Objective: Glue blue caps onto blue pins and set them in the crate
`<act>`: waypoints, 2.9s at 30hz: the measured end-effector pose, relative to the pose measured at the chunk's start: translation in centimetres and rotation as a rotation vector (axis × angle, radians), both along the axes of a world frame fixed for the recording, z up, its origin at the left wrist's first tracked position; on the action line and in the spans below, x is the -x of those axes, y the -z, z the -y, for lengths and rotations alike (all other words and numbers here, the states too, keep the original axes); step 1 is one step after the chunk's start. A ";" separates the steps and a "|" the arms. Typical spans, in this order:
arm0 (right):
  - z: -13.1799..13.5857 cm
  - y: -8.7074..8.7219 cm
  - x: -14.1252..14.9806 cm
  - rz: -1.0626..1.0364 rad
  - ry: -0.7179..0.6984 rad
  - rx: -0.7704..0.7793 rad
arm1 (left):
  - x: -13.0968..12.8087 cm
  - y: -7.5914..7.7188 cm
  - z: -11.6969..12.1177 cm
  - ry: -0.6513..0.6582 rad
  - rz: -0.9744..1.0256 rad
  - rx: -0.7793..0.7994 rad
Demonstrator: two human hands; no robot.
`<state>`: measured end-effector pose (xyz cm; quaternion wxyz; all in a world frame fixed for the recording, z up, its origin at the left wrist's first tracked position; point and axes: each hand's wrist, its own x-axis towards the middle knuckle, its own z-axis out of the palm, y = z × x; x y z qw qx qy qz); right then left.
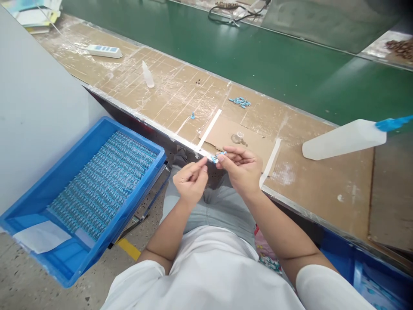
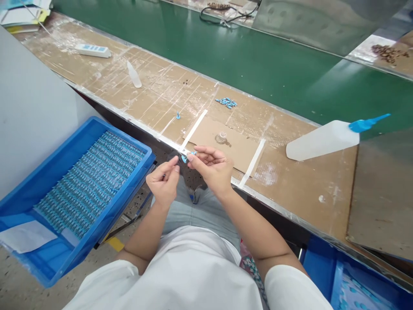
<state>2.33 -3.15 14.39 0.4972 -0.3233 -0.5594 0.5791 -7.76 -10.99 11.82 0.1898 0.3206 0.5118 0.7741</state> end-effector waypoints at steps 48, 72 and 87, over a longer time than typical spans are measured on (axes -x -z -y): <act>-0.2 3.1 5.5 0.418 -0.463 -0.770 | 4.7 -0.1 0.0 0.249 1.026 -0.159; 3.3 2.0 1.9 -0.319 -0.250 0.830 | 1.0 1.2 -0.2 0.466 0.886 0.009; -0.5 0.2 -2.2 0.262 0.072 -0.012 | 0.7 2.2 -1.5 0.487 1.050 -0.029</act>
